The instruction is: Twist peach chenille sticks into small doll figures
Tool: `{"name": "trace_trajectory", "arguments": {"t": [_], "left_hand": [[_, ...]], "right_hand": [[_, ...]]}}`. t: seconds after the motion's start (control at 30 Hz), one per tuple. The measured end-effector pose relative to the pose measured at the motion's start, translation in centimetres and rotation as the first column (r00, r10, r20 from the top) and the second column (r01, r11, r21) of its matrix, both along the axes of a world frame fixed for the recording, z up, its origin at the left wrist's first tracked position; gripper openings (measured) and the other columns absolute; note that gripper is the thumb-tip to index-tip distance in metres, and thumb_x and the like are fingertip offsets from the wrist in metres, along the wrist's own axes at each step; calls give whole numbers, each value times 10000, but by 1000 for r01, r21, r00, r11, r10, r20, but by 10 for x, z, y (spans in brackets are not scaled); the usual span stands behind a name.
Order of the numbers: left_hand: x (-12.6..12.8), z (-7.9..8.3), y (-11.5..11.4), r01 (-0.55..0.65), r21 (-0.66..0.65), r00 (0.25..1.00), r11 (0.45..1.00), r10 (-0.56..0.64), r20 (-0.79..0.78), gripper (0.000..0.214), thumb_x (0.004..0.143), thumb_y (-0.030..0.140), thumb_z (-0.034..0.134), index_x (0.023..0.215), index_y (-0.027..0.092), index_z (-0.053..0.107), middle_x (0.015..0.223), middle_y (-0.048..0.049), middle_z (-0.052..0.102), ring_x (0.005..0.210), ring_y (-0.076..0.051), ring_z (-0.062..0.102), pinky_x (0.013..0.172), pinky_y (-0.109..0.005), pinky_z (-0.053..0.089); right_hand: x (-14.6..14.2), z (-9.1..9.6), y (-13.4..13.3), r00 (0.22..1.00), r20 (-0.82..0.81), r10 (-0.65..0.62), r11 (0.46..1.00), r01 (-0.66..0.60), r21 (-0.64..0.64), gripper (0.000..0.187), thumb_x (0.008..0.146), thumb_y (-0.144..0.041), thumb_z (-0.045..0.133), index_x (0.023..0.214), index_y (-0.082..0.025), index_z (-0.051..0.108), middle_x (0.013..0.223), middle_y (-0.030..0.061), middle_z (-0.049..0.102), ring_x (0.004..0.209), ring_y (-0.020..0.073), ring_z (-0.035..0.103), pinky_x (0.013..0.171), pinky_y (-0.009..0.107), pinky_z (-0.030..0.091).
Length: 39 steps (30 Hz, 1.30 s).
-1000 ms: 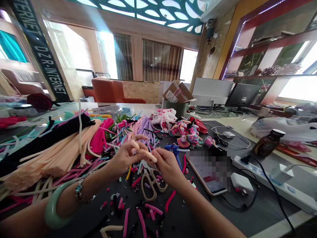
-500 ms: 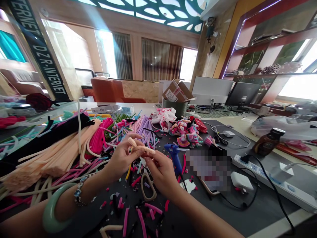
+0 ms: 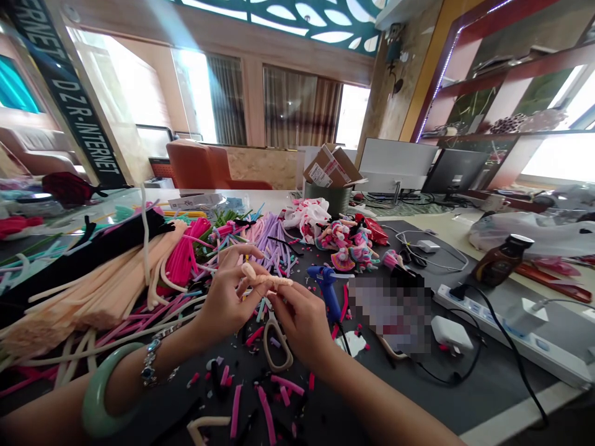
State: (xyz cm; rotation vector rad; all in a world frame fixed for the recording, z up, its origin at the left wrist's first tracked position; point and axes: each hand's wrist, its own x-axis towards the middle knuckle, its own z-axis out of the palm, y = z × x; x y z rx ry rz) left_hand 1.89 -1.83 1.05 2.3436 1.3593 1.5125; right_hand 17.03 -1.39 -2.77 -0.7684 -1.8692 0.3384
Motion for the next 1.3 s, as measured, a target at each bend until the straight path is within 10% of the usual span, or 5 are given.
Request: {"name": "trace_trajectory", "arguments": {"t": [0.43,0.97,1.3], "left_hand": [[2,1,1,57,-272,988,960,-15,152,92,759,216,557,695,162,594,1032,-82,541,1028,-229,508,951,-412,362],[-2,11,3,127,-347,982,929,-69,176,151,753,211,604,610,182,568,1000,-97,567,1008,-264,541,910,-438,419],[-2,14,6,188,-493,961,850,-54,273,122,698,217,598,605,158,546,964,-75,565,869,-206,583,765,-340,474]], "right_hand": [[14,1,9,965,194,-179,934,105,341,127,851,-193,578,809,-178,697,798,51,728,659,127,668,619,207,477],[17,3,12,924,272,-270,898,139,418,138,858,-171,552,921,-175,675,981,49,712,768,136,660,649,229,425],[18,9,12,839,356,-413,825,178,537,220,883,-249,535,701,-182,640,616,8,640,576,109,524,574,278,308]]}}
